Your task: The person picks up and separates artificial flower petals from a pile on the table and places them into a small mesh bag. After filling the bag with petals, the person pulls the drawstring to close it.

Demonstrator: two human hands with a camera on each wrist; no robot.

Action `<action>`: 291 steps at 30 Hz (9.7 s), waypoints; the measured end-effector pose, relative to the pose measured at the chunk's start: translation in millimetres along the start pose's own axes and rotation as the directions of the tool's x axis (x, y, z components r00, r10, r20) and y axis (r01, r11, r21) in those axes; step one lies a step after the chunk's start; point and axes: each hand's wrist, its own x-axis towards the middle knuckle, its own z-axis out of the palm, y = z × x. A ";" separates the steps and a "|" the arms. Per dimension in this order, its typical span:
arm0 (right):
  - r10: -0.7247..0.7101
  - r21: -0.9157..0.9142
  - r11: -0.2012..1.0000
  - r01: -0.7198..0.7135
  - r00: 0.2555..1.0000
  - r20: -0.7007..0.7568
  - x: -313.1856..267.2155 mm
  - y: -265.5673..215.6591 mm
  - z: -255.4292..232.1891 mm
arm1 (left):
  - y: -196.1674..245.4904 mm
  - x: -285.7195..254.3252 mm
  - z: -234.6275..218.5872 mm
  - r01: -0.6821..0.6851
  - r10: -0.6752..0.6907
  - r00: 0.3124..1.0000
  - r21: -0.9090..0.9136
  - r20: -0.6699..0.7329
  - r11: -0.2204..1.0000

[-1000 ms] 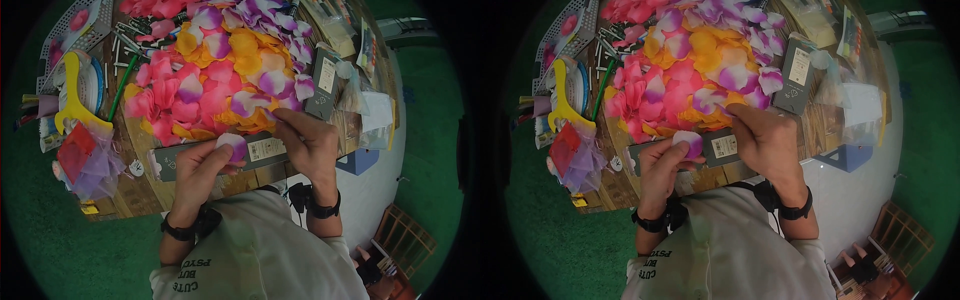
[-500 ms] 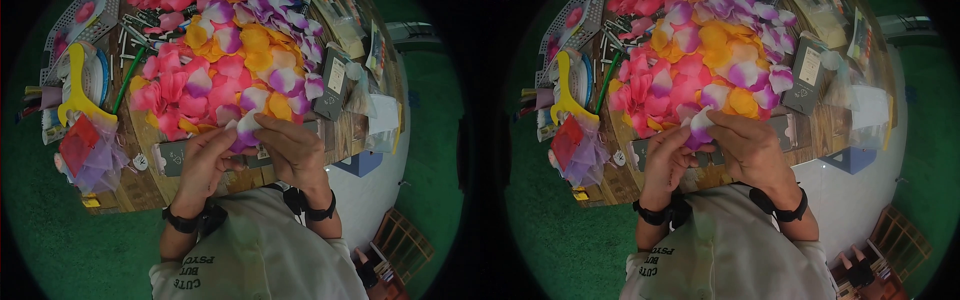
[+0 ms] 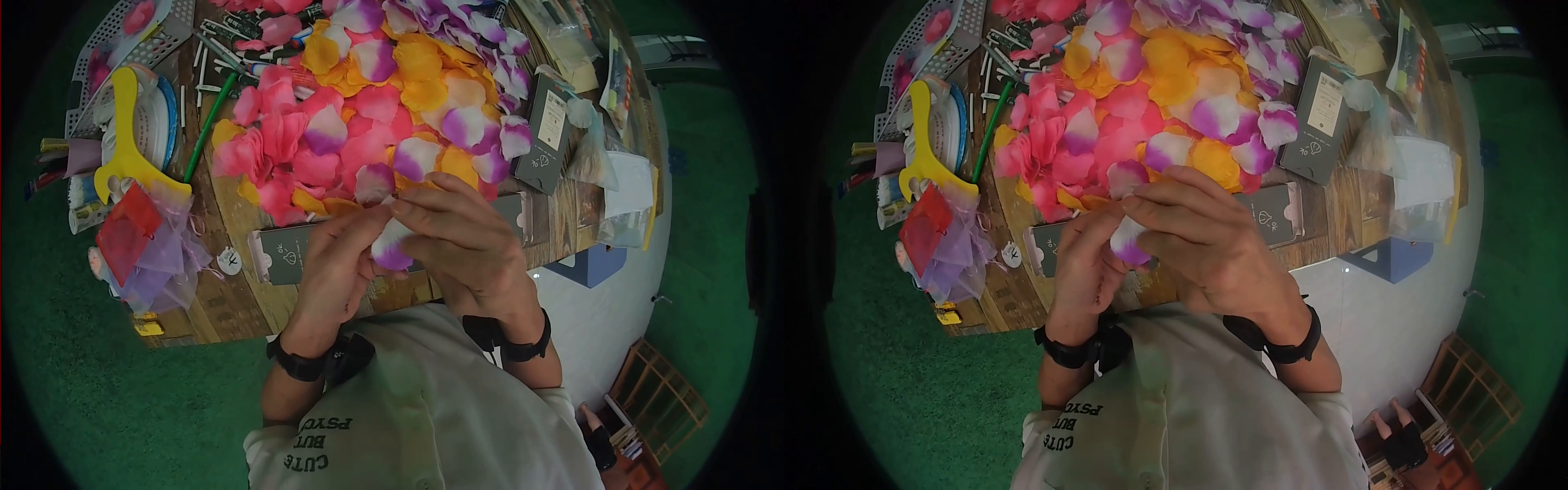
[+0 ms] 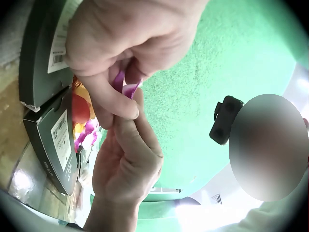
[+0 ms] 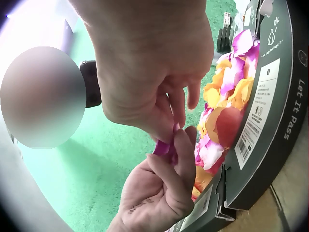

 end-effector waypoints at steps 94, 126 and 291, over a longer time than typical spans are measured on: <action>0.456 0.278 0.860 -0.428 0.889 -0.045 12.3 -12.8 14.3 | 6.2 -21.0 0.3 -0.135 0.136 0.990 0.427 0.028 0.894; 0.262 -0.446 0.841 -0.307 0.952 -0.160 26.3 36.4 26.9 | 4.9 -16.4 -10.4 -0.094 0.206 0.968 0.550 -0.144 0.830; 0.568 0.272 0.786 -0.555 0.822 0.035 -1.6 -5.2 0.1 | 8.9 -14.6 13.5 -0.128 0.100 0.991 0.419 0.089 0.899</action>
